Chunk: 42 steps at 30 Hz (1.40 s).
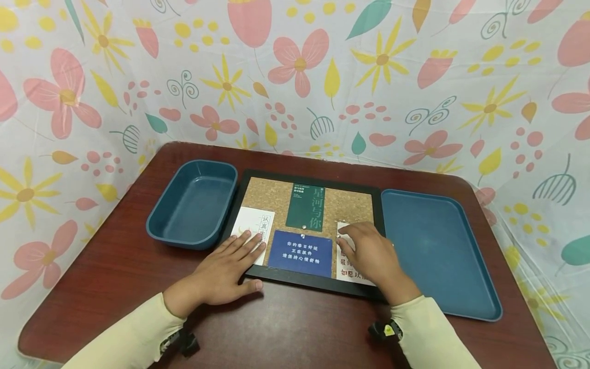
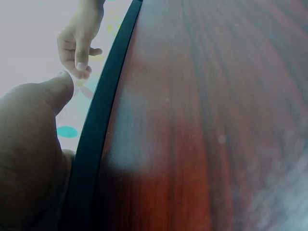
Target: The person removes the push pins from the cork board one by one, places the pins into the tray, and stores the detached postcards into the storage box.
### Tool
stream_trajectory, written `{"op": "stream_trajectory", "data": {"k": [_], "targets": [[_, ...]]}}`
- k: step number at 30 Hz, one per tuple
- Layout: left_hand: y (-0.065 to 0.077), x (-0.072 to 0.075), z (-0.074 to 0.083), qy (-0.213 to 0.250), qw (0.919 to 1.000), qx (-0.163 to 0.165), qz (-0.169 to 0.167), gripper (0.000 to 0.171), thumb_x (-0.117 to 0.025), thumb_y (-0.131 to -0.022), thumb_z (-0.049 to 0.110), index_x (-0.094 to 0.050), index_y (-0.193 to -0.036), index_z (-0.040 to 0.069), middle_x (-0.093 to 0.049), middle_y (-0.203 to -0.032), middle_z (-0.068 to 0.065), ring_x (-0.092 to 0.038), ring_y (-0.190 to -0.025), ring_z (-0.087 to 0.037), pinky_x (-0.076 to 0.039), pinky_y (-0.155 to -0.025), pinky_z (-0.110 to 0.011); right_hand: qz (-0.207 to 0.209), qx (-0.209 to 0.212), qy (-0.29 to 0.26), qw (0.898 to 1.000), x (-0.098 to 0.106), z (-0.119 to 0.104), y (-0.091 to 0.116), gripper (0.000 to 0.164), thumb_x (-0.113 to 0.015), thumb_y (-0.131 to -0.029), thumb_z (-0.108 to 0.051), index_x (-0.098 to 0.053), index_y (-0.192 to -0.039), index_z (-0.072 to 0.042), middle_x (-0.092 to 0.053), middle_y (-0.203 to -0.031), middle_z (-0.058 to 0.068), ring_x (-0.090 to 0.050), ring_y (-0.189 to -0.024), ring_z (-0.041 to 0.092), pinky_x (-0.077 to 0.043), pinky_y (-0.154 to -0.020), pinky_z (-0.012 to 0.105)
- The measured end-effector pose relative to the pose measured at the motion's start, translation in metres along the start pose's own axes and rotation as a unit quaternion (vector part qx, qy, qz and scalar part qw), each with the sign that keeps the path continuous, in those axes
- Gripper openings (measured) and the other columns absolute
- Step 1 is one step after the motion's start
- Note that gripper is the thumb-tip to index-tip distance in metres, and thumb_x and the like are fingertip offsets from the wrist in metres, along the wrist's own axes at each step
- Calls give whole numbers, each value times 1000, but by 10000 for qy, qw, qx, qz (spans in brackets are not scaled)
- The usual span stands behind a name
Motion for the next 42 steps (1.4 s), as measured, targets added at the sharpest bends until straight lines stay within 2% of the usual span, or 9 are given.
{"op": "stream_trajectory", "data": {"k": [8, 18, 29, 36, 42], "targets": [[0, -1, 0, 42, 10000, 3, 24, 91, -25, -97, 80, -21, -165, 19, -11, -171, -2, -3, -157, -27, -6, -124, -48, -79, 28, -46, 10000, -6, -5, -3, 26, -73, -96, -30, -75, -115, -12, -71, -119, 11, -61, -118, 30, -57, -79, 55], [0, -5, -2, 48, 9999, -6, 148, 92, -21, -96, 81, -19, -165, 21, -9, -171, 0, -1, -157, -24, -5, -125, -46, -142, 39, -68, 9999, -9, -11, -6, 28, -71, -98, -33, -74, -118, -14, -70, -121, 11, -62, -118, 31, -58, -72, 53], [0, -1, 0, -55, 10000, 19, 31, 92, -22, -97, 80, -20, -165, 19, -10, -171, -2, -1, -157, -26, -6, -125, -47, -150, 98, -141, 9997, -14, -19, -11, 31, -71, -98, -35, -75, -118, -12, -70, -121, 10, -60, -120, 30, -57, -79, 53], [0, -1, -1, 49, 9999, -34, 127, 91, -27, -98, 78, -24, -165, 17, -13, -171, -4, -4, -157, -28, -8, -124, -48, -288, 19, -248, 9993, -19, -28, -15, 28, -72, -97, -33, -75, -117, -13, -70, -121, 8, -59, -122, 29, -57, -84, 52], [0, -5, -2, -1, 9998, -39, 175, 92, -22, -97, 80, -21, -165, 19, -11, -171, -2, -2, -157, -25, -6, -125, -47, -302, 96, -277, 9991, -21, -34, -18, 29, -73, -97, -32, -75, -118, -13, -70, -121, 8, -59, -123, 29, -56, -88, 52]]}}
Point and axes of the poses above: each hand's wrist, its own y-axis away from the middle knuckle, its own x-axis out of the back of the hand, z = x × y, the point moved 6 cm from there along -y, towards the middle knuckle
